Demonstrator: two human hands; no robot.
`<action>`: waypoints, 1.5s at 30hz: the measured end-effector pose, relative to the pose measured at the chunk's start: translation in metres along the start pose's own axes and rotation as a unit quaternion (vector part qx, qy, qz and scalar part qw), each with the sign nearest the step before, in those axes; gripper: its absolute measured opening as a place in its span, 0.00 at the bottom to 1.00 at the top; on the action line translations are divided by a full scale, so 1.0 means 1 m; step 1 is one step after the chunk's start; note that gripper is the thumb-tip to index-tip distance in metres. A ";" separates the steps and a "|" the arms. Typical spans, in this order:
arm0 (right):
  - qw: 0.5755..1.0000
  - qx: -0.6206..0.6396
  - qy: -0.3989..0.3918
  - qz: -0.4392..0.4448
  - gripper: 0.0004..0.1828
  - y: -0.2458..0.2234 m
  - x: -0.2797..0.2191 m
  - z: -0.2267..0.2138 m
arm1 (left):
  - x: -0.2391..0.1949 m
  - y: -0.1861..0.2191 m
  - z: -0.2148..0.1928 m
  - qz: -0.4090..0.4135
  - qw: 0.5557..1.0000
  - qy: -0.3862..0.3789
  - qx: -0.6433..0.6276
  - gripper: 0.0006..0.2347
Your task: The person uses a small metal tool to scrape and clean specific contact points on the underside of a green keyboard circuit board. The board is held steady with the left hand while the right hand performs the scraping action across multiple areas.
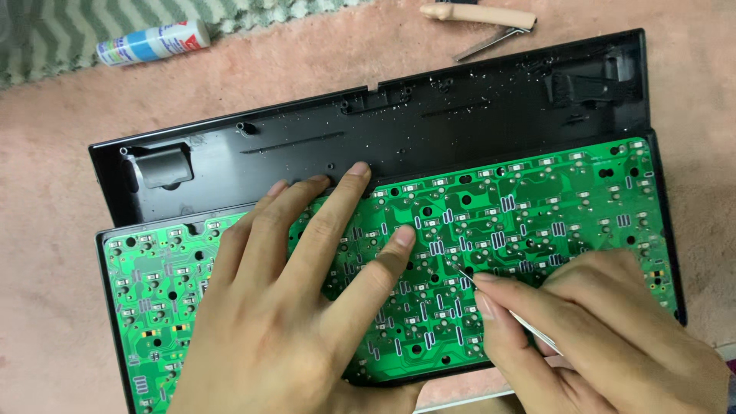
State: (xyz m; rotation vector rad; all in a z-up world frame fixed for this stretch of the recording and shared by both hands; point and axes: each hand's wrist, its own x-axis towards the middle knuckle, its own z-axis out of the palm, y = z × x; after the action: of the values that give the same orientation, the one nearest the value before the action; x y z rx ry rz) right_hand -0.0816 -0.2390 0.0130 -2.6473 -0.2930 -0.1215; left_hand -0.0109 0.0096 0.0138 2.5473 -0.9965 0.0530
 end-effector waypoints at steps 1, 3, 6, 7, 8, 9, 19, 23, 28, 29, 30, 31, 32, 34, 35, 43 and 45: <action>1.000 0.001 -0.001 0.000 0.07 0.001 0.000 0.001 | 0.000 0.000 0.000 -0.001 1.000 -0.001 0.000 0.34; 1.000 0.011 -0.010 -0.011 0.09 0.003 -0.002 0.003 | -0.001 0.001 0.001 -0.002 1.000 -0.007 0.009 0.35; 0.999 -0.002 -0.044 -0.021 0.14 0.010 -0.005 0.001 | -0.002 0.001 0.002 0.001 1.000 -0.007 0.007 0.35; 0.999 -0.001 -0.044 -0.022 0.14 0.006 -0.002 0.003 | -0.002 0.001 0.002 0.000 1.000 -0.007 0.007 0.35; 1.000 0.007 -0.020 -0.012 0.10 0.002 0.000 0.005 | -0.002 0.001 0.002 0.001 1.000 -0.006 0.009 0.34; 1.000 0.014 0.004 -0.002 0.07 -0.001 0.001 0.007 | -0.001 0.002 0.002 0.004 1.000 -0.005 0.010 0.34; 1.000 0.015 0.019 -0.006 0.03 -0.008 0.002 0.014 | -0.005 0.002 0.006 -0.005 1.000 -0.005 0.000 0.34; 0.998 0.028 0.029 -0.044 0.08 0.011 -0.005 0.019 | -0.005 0.002 0.007 -0.006 1.000 0.006 -0.009 0.35; 0.997 0.051 0.043 0.039 0.11 -0.006 -0.008 0.017 | -0.006 0.001 0.008 -0.012 1.000 0.011 -0.013 0.35; 0.997 0.043 0.043 0.037 0.10 -0.006 -0.008 0.018 | -0.007 0.000 0.008 -0.009 1.000 0.008 -0.012 0.35; 0.998 0.036 0.044 0.035 0.09 -0.005 -0.009 0.018 | -0.008 0.000 0.009 -0.005 1.000 0.004 -0.010 0.35; 0.998 0.035 0.044 0.034 0.09 -0.005 -0.009 0.018 | -0.008 0.000 0.009 -0.006 1.000 0.005 -0.011 0.35; 0.998 0.027 0.030 0.040 0.10 -0.005 -0.010 0.017 | -0.008 0.000 0.010 -0.006 1.000 0.008 -0.008 0.35; 0.999 0.021 0.014 0.047 0.12 0.001 -0.010 0.018 | -0.008 0.000 0.009 -0.008 1.000 0.010 -0.007 0.34; 0.999 0.023 0.031 -0.020 0.10 0.008 -0.008 0.021 | -0.008 0.000 0.009 -0.009 1.000 0.007 -0.008 0.35; 1.000 0.008 0.021 -0.021 0.06 0.003 -0.007 0.018 | -0.008 0.000 0.010 -0.010 1.000 0.021 -0.011 0.35; 0.999 0.005 0.024 -0.024 0.08 0.005 -0.010 0.020 | -0.008 0.001 0.010 -0.014 1.000 0.015 -0.013 0.34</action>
State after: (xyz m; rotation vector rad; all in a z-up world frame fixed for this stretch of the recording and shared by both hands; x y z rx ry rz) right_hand -0.0893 -0.2353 -0.0083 -2.6247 -0.3405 -0.1980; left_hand -0.0189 0.0105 0.0036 2.5285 -0.9435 0.0708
